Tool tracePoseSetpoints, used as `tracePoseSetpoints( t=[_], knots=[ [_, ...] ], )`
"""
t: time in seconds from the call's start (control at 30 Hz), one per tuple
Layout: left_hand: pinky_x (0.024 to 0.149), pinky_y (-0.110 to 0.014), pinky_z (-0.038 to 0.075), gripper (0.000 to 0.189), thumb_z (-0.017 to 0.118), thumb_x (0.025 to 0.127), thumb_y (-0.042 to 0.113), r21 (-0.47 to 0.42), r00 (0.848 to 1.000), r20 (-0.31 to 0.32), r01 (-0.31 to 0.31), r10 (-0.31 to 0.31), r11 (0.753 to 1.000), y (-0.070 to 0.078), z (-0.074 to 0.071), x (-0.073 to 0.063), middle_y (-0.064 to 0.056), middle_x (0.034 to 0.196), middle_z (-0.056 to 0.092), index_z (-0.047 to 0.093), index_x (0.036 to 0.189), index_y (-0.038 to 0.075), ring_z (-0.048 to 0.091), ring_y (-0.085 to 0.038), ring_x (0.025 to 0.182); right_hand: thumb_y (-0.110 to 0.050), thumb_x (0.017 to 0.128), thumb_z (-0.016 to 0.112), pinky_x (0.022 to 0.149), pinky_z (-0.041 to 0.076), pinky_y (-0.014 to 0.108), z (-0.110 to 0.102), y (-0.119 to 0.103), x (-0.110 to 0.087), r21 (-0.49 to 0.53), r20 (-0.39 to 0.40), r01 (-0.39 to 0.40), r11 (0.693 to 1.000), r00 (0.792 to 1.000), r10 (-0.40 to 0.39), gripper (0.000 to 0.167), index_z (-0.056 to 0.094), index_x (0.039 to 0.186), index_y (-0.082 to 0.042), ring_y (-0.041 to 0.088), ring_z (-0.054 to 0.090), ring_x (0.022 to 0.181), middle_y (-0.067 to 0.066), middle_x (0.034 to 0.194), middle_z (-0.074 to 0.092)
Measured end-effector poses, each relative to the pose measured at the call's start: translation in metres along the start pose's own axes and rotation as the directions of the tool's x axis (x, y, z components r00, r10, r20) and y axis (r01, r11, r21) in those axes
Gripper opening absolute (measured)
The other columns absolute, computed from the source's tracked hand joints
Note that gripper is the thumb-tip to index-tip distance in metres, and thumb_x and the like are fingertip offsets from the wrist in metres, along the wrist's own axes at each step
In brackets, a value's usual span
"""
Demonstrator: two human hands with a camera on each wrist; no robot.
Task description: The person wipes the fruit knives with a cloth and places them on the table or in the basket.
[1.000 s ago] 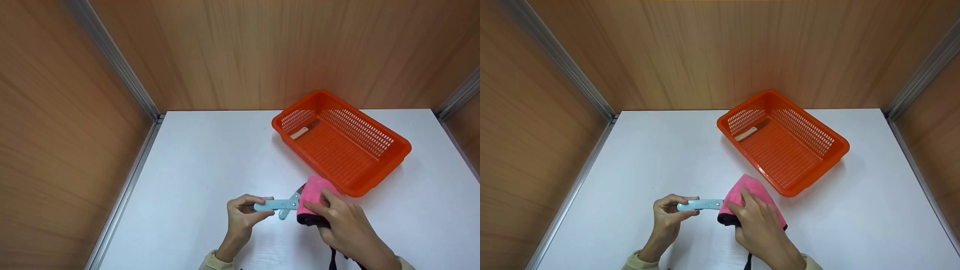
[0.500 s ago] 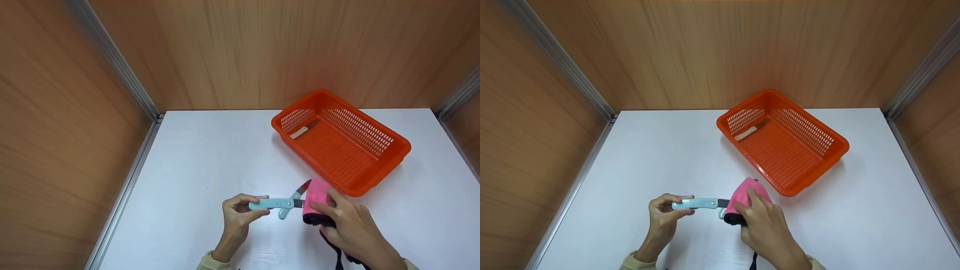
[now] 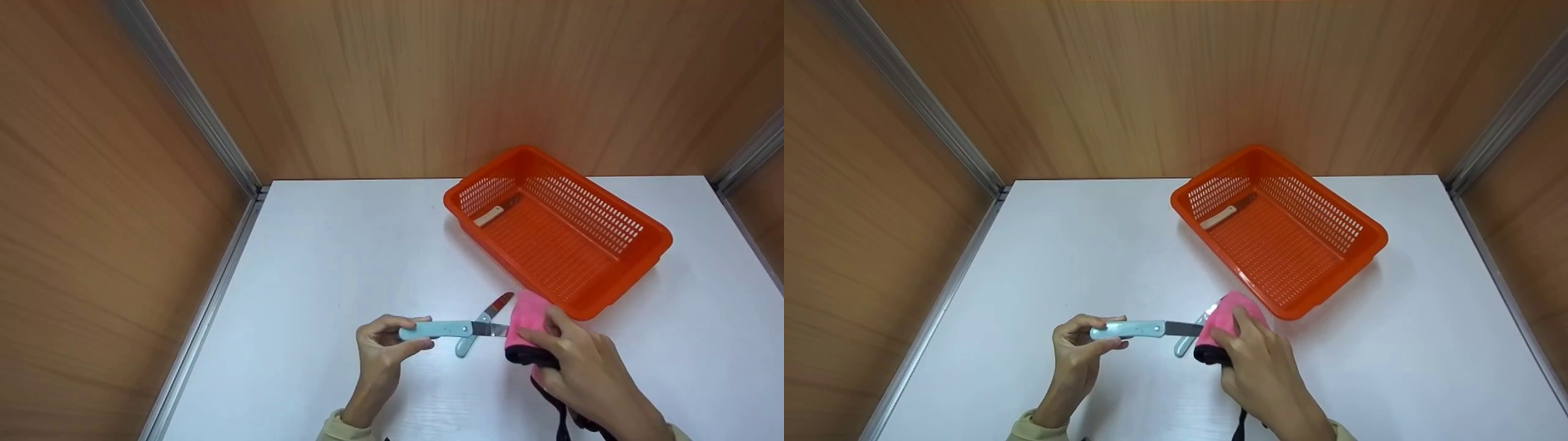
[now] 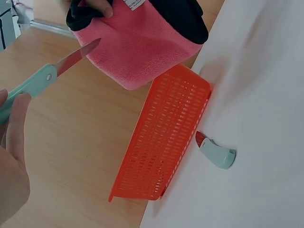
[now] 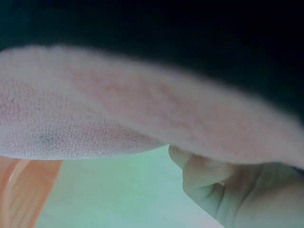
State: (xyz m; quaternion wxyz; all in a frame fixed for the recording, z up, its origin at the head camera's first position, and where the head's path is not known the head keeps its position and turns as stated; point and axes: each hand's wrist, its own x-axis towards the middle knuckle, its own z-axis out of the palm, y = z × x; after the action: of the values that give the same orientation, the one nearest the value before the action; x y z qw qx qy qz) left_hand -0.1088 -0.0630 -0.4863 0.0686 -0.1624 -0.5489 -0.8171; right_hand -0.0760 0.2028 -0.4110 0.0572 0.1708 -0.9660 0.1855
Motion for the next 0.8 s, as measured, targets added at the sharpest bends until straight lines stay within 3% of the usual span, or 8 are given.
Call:
tracePoseSetpoints(
  t=[0.17, 0.37, 0.6, 0.8],
  knots=[
    [0.065, -0.047, 0.058, 0.021, 0.076, 0.07, -0.008, 0.011, 1.0, -0.018, 0.02, -0.02, 1.0, 0.0, -0.003, 0.0, -0.024, 0.095, 0.068, 0.065, 0.087, -0.004, 0.069, -0.036, 0.081, -0.005, 0.064, 0.08, 0.05, 0.045, 0.014, 0.005, 0.008, -0.002, 0.021, -0.079, 0.032, 0.999, 0.996, -0.03, 0.045, 0.075, 0.105, -0.023, 0.01, 0.045, 0.061, -0.001, 0.084, 0.044],
    [0.064, -0.047, 0.058, 0.023, 0.075, 0.071, -0.007, 0.017, 1.0, -0.019, 0.025, -0.024, 1.0, -0.002, -0.005, 0.001, -0.024, 0.095, 0.068, 0.06, 0.087, -0.012, 0.069, -0.037, 0.079, 0.003, 0.061, 0.078, 0.048, 0.046, 0.014, 0.013, 0.019, -0.005, 0.084, -0.195, 0.063, 0.994, 0.98, -0.046, 0.045, 0.076, 0.1, -0.019, 0.002, 0.039, 0.056, -0.006, 0.081, 0.043],
    [0.067, -0.045, 0.059, 0.029, 0.076, 0.071, -0.007, 0.027, 0.999, -0.029, 0.028, -0.027, 0.999, -0.002, -0.006, 0.002, -0.022, 0.095, 0.069, 0.057, 0.09, -0.018, 0.069, -0.034, 0.081, 0.007, 0.059, 0.078, 0.053, 0.051, 0.017, 0.014, 0.027, -0.01, 0.154, -0.197, 0.007, 0.988, 0.98, 0.024, 0.044, 0.076, 0.098, -0.015, 0.003, 0.046, 0.061, -0.01, 0.08, 0.042],
    [0.067, -0.045, 0.059, 0.028, 0.077, 0.07, -0.006, 0.063, 0.998, -0.047, 0.039, -0.036, 0.997, -0.003, -0.007, 0.003, -0.021, 0.095, 0.069, 0.06, 0.09, -0.015, 0.068, -0.035, 0.081, 0.008, 0.058, 0.081, 0.053, 0.054, 0.02, 0.005, 0.03, -0.01, 0.161, -0.234, -0.023, 0.987, 0.97, 0.061, 0.045, 0.076, 0.098, -0.013, 0.01, 0.05, 0.065, -0.008, 0.079, 0.042]
  ],
)
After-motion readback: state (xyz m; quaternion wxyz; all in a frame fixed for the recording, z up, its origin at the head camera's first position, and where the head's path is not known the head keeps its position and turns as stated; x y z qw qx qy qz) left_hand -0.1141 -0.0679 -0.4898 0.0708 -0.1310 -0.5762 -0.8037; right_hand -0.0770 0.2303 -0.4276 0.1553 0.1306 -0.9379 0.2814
